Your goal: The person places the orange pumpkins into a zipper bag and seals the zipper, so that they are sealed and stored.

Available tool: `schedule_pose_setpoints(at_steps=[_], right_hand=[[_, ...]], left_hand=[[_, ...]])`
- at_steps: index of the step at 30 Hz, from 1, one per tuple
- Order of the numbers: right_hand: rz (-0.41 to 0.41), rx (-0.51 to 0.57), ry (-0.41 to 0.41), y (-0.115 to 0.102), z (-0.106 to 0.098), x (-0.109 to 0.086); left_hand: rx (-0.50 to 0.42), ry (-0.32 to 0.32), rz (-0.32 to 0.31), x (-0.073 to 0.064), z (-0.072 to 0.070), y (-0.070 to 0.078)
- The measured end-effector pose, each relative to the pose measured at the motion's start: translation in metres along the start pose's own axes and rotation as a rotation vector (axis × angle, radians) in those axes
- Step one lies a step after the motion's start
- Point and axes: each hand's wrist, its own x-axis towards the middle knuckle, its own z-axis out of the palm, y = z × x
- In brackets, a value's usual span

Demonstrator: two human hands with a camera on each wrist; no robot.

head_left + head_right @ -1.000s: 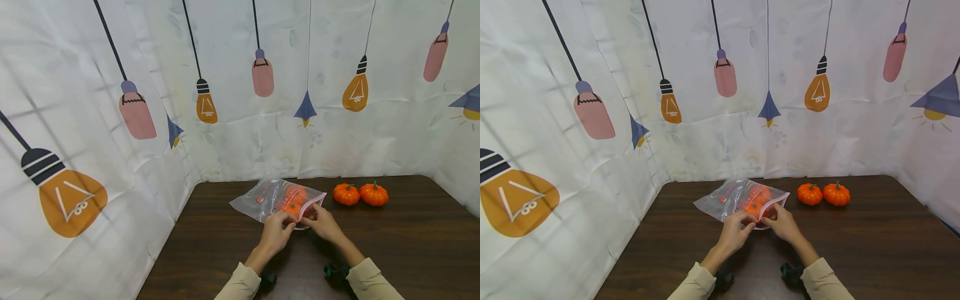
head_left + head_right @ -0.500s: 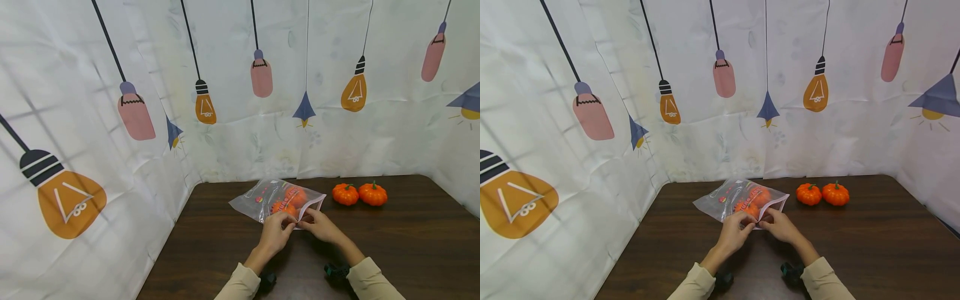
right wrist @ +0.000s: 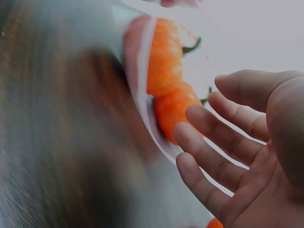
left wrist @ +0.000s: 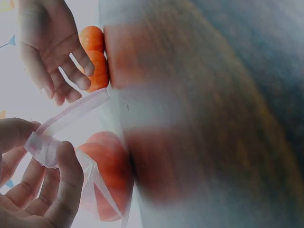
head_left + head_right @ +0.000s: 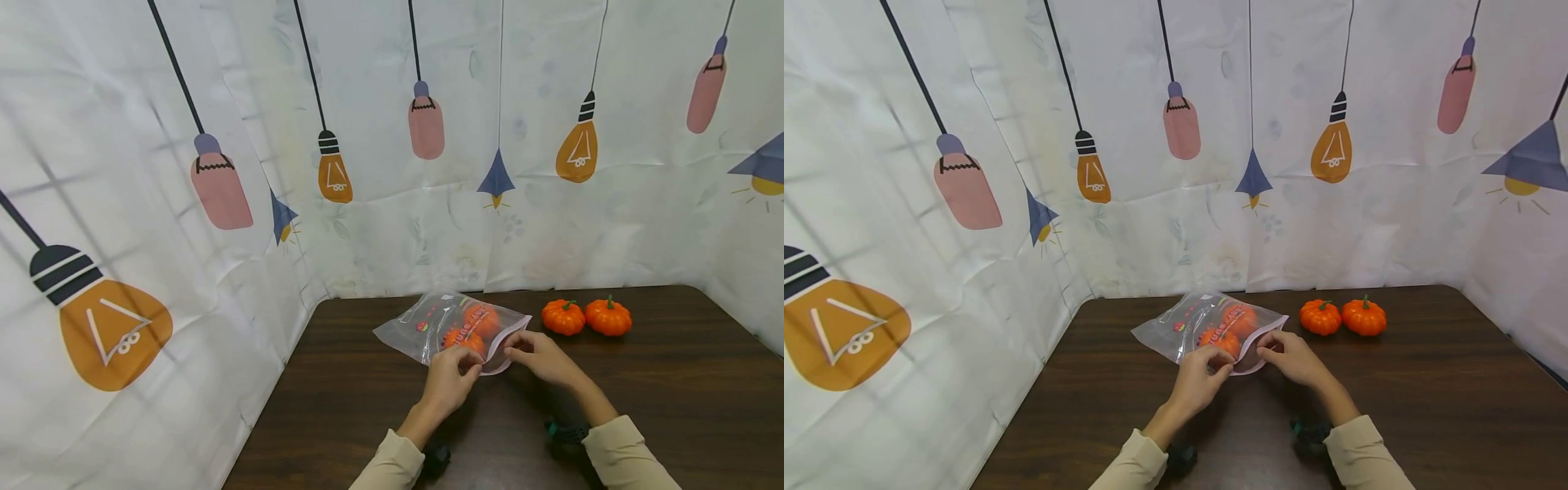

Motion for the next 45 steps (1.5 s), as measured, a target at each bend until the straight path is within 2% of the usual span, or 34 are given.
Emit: schedule_pose_setpoints(at_steps=[11, 15, 20, 26, 34, 45], right_hand=[[0.068, 0.002, 0.064, 0.006, -0.032, -0.009], [0.103, -0.04, 0.111, 0.011, -0.042, -0.013], [0.209, -0.076, 0.192, 0.017, -0.052, -0.018], [0.298, -0.032, 0.241, 0.022, -0.063, -0.024], [0.382, 0.057, 0.355, 0.032, -0.068, -0.027], [0.375, 0.077, 0.376, 0.04, -0.064, -0.025]], left_hand=[[-0.059, -0.064, -0.071, 0.001, -0.002, -0.001], [-0.057, -0.068, -0.068, 0.0, -0.002, -0.002], [-0.049, -0.057, -0.045, 0.0, -0.001, -0.001], [-0.044, -0.05, -0.029, 0.0, -0.002, 0.0], [-0.039, -0.057, -0.022, 0.001, -0.002, -0.001], [-0.043, -0.042, 0.003, 0.001, -0.003, -0.002]])
